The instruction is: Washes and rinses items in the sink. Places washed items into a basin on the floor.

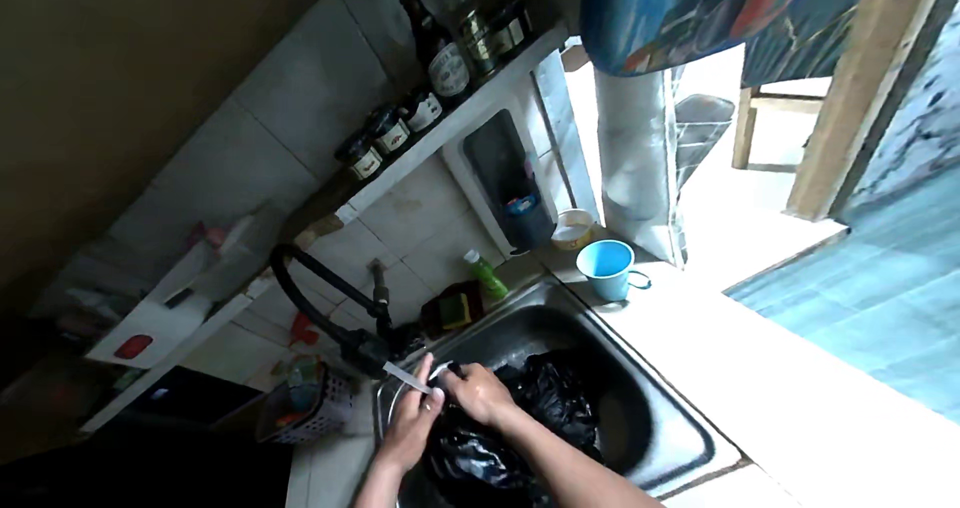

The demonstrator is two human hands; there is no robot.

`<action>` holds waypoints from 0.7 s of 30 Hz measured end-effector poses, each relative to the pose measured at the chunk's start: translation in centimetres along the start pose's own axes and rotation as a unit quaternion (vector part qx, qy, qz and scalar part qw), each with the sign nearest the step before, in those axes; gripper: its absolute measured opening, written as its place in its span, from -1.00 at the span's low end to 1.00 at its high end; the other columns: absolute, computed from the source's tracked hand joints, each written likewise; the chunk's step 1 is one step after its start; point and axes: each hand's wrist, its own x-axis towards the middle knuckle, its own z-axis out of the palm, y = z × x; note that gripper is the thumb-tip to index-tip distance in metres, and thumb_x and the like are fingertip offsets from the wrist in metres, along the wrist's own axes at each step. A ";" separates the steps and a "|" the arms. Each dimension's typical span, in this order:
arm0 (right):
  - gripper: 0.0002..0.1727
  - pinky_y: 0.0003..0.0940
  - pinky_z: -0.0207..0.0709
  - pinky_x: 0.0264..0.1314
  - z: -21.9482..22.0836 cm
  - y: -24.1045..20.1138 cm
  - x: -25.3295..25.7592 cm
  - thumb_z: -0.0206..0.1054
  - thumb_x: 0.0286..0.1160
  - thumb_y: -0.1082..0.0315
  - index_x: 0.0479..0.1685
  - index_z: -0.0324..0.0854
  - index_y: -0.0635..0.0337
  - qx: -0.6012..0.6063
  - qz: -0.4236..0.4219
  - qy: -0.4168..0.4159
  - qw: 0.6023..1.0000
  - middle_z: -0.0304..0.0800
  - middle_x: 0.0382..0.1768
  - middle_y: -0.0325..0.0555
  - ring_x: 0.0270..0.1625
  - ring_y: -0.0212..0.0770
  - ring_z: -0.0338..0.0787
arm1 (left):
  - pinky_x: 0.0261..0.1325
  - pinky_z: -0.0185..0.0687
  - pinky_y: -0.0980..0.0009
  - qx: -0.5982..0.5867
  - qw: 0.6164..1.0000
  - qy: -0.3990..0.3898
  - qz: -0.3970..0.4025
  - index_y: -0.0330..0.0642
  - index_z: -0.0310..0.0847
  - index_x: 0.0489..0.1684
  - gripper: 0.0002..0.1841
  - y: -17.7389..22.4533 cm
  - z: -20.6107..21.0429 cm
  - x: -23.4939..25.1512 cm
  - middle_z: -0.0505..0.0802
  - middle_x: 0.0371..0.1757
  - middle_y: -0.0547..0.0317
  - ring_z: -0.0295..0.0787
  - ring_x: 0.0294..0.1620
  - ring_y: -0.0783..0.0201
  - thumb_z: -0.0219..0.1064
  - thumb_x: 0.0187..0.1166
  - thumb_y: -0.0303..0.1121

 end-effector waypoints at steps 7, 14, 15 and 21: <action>-0.49 0.04 0.60 -0.02 -0.8 -1.5 -0.2 0.17 0.67 -0.16 -0.25 0.61 0.16 0.122 -0.173 0.114 0.971 0.68 -0.36 -0.05 -0.19 -0.08 0.73 | 0.36 0.75 0.29 -0.131 0.984 0.079 -0.096 -0.40 0.53 0.37 -0.09 1.4 0.8 1.4 0.87 0.14 0.02 0.83 0.19 0.30 0.82 -0.02 -0.08; -0.15 0.28 0.38 0.56 -1.9 6.9 -2.0 -0.12 0.67 -0.44 0.54 0.50 0.09 0.229 0.092 0.161 0.956 0.61 0.47 0.22 0.55 0.17 0.57 | 0.28 0.68 -0.05 -0.147 0.925 0.293 -0.191 -0.40 0.64 0.23 -0.34 4.9 0.1 2.8 0.82 0.16 -0.21 0.76 0.22 -0.01 0.65 0.37 -0.01; -0.11 0.28 0.35 0.61 -0.6 8.0 -2.9 -0.19 0.67 -0.46 0.67 0.40 0.04 0.293 0.110 0.118 0.942 0.50 0.60 0.17 0.64 0.14 0.48 | 0.24 0.75 -0.05 -0.193 0.912 0.306 -0.195 -0.39 0.67 0.19 -0.39 5.0 0.5 2.6 0.85 0.14 -0.18 0.81 0.19 0.00 0.60 0.42 0.00; -0.19 0.12 0.73 0.25 2.6 4.1 -3.9 -0.25 0.71 -0.40 0.55 0.48 0.01 0.659 -0.023 0.014 0.752 0.82 0.23 0.04 0.24 0.00 0.83 | 0.14 0.77 -0.04 -0.384 0.838 0.287 -0.262 -0.09 0.62 0.38 -0.46 3.4 4.0 0.0 0.86 0.15 -0.01 0.82 0.16 0.08 0.20 0.71 0.14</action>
